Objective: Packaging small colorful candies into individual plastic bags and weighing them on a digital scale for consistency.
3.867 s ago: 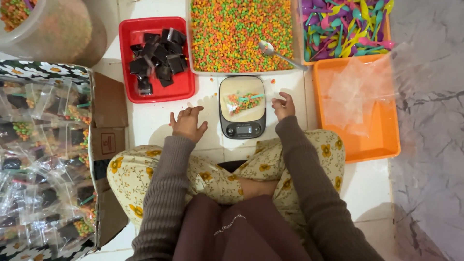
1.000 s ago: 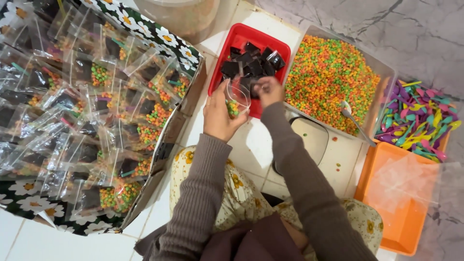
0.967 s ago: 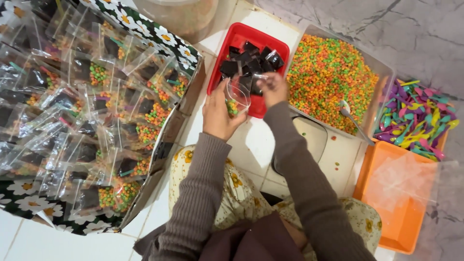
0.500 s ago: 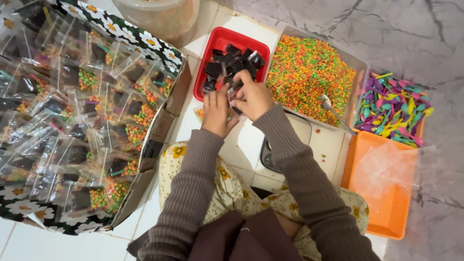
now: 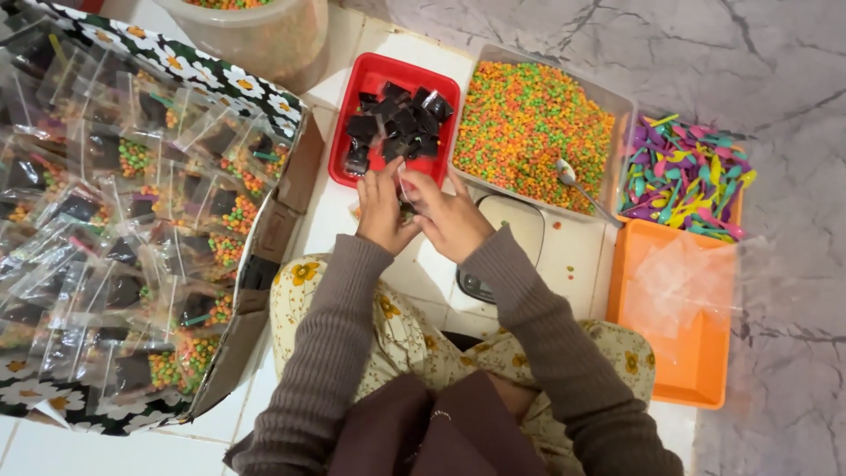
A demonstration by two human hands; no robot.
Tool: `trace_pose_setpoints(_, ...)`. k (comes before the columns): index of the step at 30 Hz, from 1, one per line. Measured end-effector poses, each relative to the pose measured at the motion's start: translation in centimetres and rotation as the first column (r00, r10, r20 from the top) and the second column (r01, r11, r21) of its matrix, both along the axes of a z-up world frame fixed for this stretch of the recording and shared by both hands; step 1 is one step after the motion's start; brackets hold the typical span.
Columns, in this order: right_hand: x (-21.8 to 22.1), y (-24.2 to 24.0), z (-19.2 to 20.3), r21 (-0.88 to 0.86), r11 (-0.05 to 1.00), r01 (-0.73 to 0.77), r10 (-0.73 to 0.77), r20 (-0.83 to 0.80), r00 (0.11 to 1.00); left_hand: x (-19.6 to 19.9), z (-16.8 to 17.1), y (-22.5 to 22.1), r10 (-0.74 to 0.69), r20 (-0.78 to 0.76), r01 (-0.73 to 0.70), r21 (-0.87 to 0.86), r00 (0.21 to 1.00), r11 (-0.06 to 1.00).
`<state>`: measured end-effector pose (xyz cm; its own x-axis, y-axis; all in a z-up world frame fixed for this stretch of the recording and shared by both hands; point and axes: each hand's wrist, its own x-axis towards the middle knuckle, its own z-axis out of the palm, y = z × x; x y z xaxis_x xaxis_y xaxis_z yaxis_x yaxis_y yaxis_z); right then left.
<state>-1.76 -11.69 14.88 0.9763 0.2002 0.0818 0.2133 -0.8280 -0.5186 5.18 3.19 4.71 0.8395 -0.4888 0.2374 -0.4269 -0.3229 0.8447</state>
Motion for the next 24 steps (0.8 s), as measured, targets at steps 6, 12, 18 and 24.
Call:
trace_pose_setpoints(6,-1.4,-2.0,1.0,0.015,1.000,0.025,-0.025,0.052,0.998,-1.7,1.4,-1.0,-0.015,-0.049,0.017,0.029,0.999,0.999)
trace_pose_setpoints(12,-3.2,-2.1,2.3,-0.029,0.999,-0.022,0.021,-0.055,0.998,-3.2,-1.0,-2.7,-0.056,-0.093,0.070,0.154,0.994,0.986)
trace_pose_setpoints(18,-5.2,-3.9,3.9,0.174,0.983,0.066,-0.064,-0.015,0.998,-4.8,5.9,-2.1,-0.174,-0.171,0.170,-0.035,0.970,0.985)
trace_pose_setpoints(24,-8.7,-5.9,8.1,0.213,0.971,0.105,-0.117,0.047,0.992,-7.7,8.7,-1.7,-0.469,-0.426,0.174,-0.570,0.773,0.803)
